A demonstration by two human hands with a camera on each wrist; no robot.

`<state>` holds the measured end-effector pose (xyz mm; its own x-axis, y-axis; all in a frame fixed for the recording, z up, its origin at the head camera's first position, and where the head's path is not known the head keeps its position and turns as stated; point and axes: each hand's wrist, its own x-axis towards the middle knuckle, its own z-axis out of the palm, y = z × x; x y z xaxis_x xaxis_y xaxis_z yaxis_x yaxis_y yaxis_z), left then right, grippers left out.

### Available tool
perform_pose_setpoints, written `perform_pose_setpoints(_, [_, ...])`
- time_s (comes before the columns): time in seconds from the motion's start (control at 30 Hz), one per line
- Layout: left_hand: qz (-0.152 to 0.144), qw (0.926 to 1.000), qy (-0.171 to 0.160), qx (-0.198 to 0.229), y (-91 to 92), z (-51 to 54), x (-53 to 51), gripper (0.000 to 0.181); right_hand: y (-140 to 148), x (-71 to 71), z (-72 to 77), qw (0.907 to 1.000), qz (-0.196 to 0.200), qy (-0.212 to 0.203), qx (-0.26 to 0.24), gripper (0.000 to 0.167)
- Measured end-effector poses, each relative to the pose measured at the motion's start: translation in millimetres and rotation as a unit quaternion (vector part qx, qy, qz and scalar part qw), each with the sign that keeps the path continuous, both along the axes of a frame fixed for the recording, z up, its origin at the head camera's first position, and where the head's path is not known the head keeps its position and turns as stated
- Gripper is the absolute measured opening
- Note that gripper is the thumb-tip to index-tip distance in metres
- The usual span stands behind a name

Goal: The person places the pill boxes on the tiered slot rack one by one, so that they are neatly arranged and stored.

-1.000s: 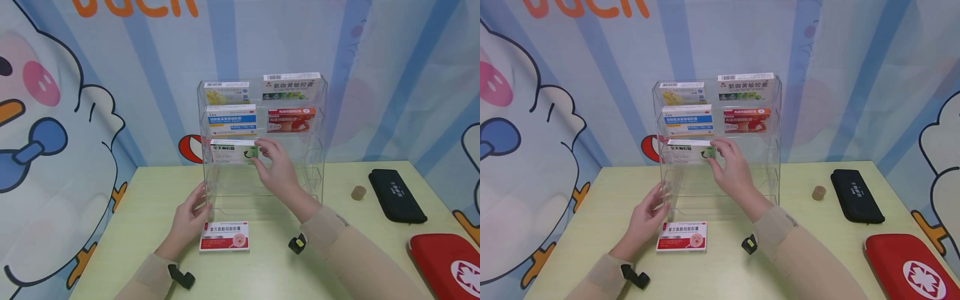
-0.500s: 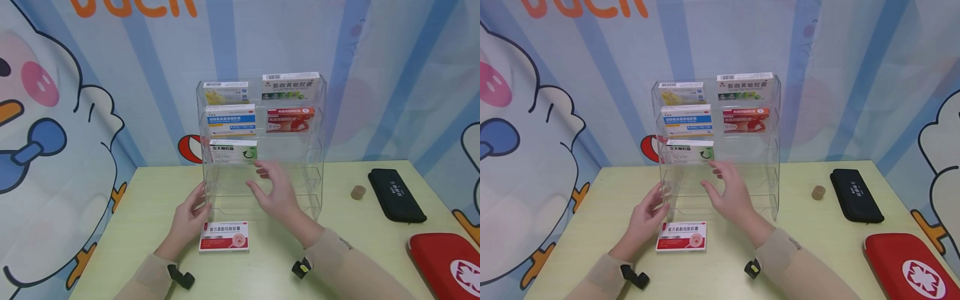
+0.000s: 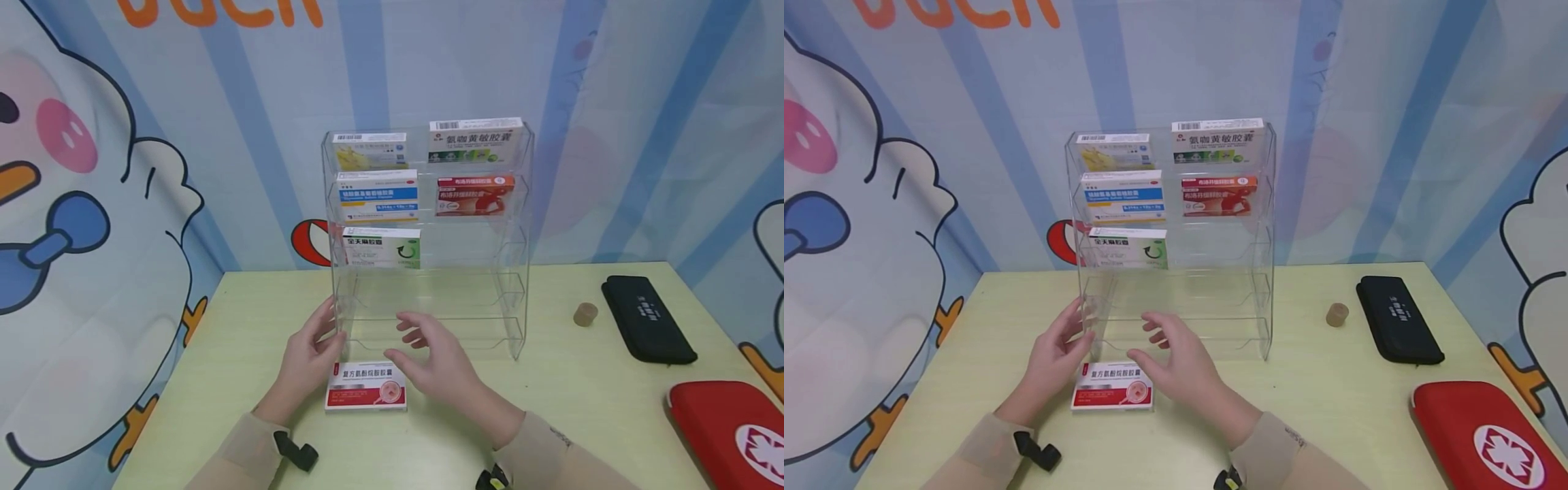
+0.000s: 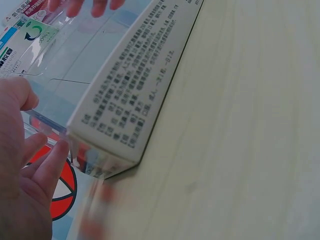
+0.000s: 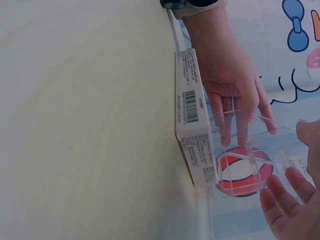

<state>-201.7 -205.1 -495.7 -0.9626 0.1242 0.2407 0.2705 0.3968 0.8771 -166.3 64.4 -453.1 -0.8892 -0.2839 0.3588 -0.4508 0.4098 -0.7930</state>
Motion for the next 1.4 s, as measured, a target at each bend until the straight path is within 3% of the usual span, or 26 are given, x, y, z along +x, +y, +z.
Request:
perform_pose_setpoints(0.1, [-0.003, 1.0000, 0.003, 0.000, 0.3, 1.3, 1.0, 0.073, -1, 4.0, -8.2, 0.9996, 0.000, -0.027, 0.004, 0.060])
perform_pose_setpoints(0.33, [-0.005, 1.0000, 0.003, 0.000, 0.0, 2.4, 1.4, 0.073, -2, 11.5, -23.5, 0.9989, -0.006, -0.045, 0.012, 0.052])
perform_pose_setpoints(0.53, [-0.006, 1.0000, 0.005, 0.005, -1.2, 3.5, 0.6, 0.073, -3, 15.7, -34.8, 0.9965, -0.018, -0.058, 0.057, 0.048])
perform_pose_setpoints(0.73, [-0.008, 0.9999, 0.003, 0.009, -0.7, 3.8, 0.9, 0.073, -1, 17.4, -42.9, 0.9919, -0.005, -0.064, 0.110, 0.058])
perform_pose_setpoints(1.1, [0.003, 1.0000, -0.006, -0.003, 0.3, 4.1, 0.7, 0.073, 0, 16.2, -44.3, 0.9898, 0.004, -0.061, 0.128, 0.069])
perform_pose_setpoints(1.4, [-0.007, 0.9999, -0.002, 0.011, 0.1, 5.8, 1.8, 0.073, 1, 16.0, -37.3, 0.9918, -0.008, -0.060, 0.113, 0.071])
